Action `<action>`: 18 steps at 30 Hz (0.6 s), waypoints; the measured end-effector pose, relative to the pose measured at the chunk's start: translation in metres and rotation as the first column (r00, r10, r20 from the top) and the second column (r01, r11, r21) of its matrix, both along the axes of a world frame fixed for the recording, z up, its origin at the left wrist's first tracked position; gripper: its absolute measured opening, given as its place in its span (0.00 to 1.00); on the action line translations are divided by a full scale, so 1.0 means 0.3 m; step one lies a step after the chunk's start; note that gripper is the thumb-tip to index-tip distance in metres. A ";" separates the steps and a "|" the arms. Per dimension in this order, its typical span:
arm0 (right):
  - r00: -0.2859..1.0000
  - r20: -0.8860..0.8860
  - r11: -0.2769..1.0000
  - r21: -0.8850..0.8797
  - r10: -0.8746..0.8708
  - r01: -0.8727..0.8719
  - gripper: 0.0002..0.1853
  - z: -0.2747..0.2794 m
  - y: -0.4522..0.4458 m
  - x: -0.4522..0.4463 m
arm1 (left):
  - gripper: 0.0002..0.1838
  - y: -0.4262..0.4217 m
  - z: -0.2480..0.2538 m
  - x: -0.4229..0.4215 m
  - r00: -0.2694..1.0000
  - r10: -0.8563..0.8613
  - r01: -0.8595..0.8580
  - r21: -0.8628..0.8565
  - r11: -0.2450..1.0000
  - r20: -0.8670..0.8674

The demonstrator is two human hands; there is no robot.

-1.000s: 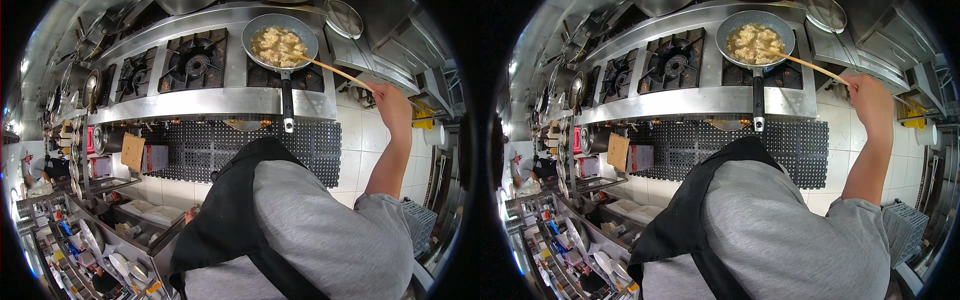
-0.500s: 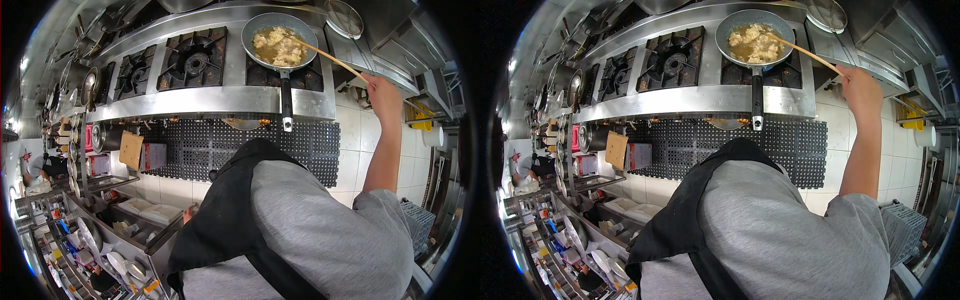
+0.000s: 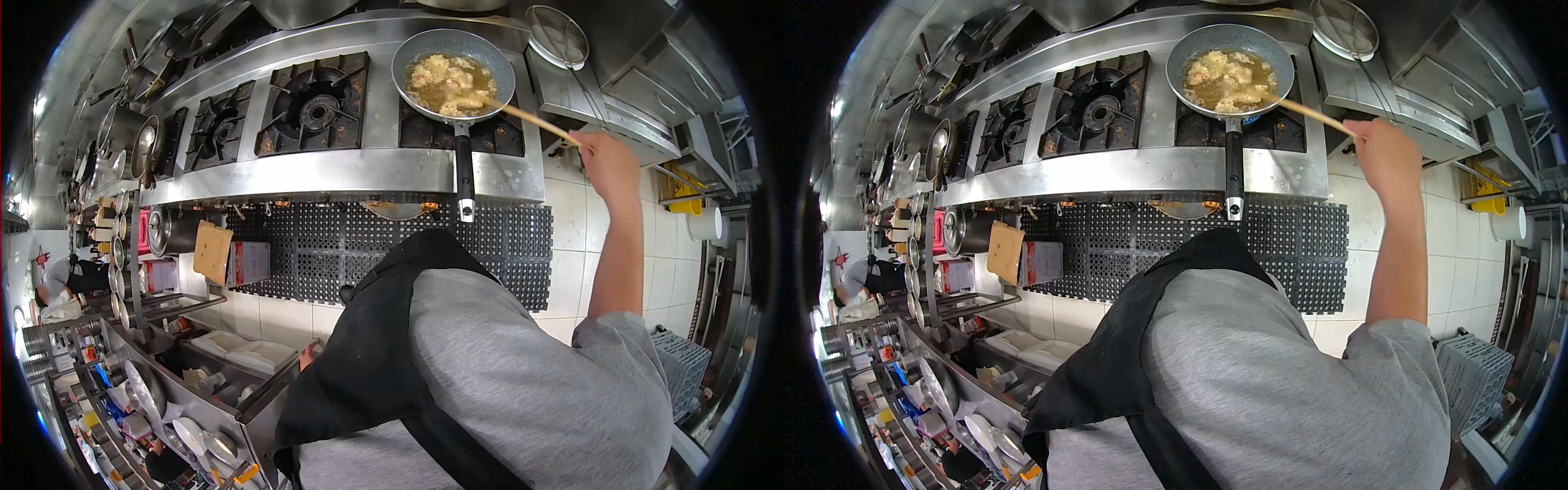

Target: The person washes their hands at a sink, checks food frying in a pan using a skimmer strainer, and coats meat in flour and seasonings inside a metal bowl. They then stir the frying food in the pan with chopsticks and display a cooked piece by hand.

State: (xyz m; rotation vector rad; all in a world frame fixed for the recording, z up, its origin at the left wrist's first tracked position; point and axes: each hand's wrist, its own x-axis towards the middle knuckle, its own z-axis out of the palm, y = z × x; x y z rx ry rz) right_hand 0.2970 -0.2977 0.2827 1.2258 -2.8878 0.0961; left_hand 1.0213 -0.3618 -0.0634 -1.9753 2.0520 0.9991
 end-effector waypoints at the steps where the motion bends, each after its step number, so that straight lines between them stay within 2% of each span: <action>1: 0.996 -0.084 0.999 -0.037 -0.035 0.032 0.15 -0.014 -0.010 -0.004 | 0.27 -0.005 0.036 -0.032 1.000 0.000 0.000 -0.004 1.000 -0.003; 2: 0.984 -0.165 0.995 -0.077 -0.070 0.057 0.15 -0.018 -0.022 -0.006 | 0.26 0.000 0.078 -0.061 1.000 0.018 -0.018 -0.007 1.000 -0.011; 3: 0.984 -0.166 0.995 -0.082 -0.067 0.054 0.15 -0.008 -0.032 -0.008 | 0.25 -0.002 0.124 -0.102 0.999 0.036 -0.036 -0.011 0.999 -0.018; 5: 0.986 -0.093 0.988 -0.083 -0.136 0.129 0.14 0.008 -0.039 -0.001 | 0.25 0.001 0.124 -0.103 0.999 0.049 -0.049 -0.017 0.999 0.002; 9: 0.976 -0.139 0.985 -0.063 -0.167 0.159 0.14 -0.079 -0.058 -0.058 | 0.26 -0.001 0.064 -0.056 1.000 0.023 -0.022 -0.046 0.999 0.017; 11: 0.989 -0.078 0.992 0.008 -0.127 0.128 0.15 -0.103 -0.079 -0.058 | 0.27 0.007 0.039 -0.045 0.998 0.055 -0.055 -0.045 0.997 0.000; 15: 0.998 -0.013 0.997 -0.053 -0.059 0.058 0.15 -0.070 -0.063 -0.016 | 0.30 0.013 0.055 -0.041 0.994 0.109 -0.109 0.007 0.994 -0.031; 16: 0.998 0.042 0.997 -0.068 -0.035 0.038 0.14 -0.050 -0.051 -0.013 | 0.30 0.023 0.016 -0.007 0.993 0.111 -0.111 0.005 0.994 -0.029; 18: 0.995 0.098 0.996 -0.090 -0.009 0.018 0.14 -0.027 -0.055 -0.009 | 0.31 0.029 -0.032 0.025 0.981 0.057 -0.073 -0.080 0.994 -0.183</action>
